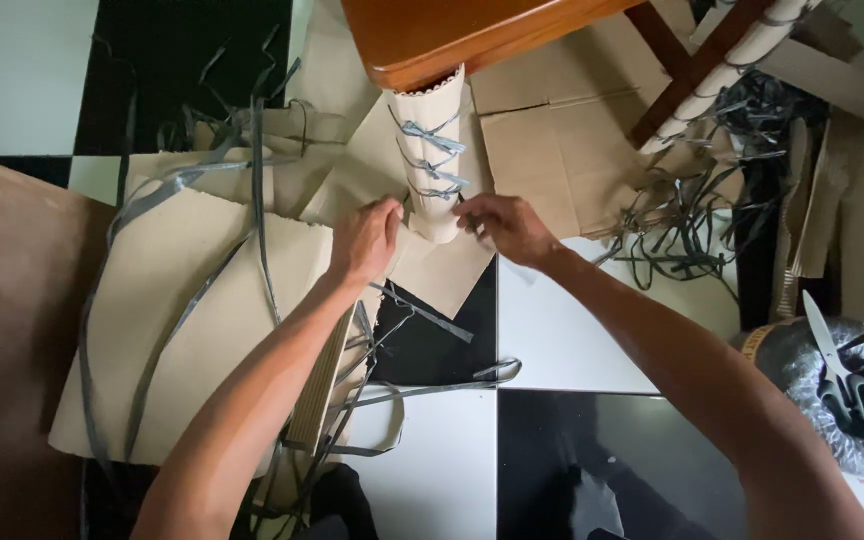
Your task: Wrapping chair legs with protective paper and securing them with ties
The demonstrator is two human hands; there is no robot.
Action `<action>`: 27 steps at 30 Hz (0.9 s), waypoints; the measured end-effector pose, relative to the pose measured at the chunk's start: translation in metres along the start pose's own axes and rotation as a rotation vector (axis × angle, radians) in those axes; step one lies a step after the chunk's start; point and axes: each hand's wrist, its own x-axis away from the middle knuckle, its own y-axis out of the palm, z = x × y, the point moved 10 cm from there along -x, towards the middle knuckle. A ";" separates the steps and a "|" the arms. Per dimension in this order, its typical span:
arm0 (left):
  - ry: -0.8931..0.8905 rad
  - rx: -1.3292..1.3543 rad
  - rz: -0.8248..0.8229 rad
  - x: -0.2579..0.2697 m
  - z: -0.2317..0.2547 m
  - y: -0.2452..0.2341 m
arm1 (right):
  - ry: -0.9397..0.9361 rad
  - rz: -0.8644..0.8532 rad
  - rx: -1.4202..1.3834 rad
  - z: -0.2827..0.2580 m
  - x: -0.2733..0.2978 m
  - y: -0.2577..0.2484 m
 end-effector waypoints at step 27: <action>0.219 -0.213 -0.033 0.038 0.088 -0.015 | -0.402 0.206 0.751 -0.029 0.016 0.030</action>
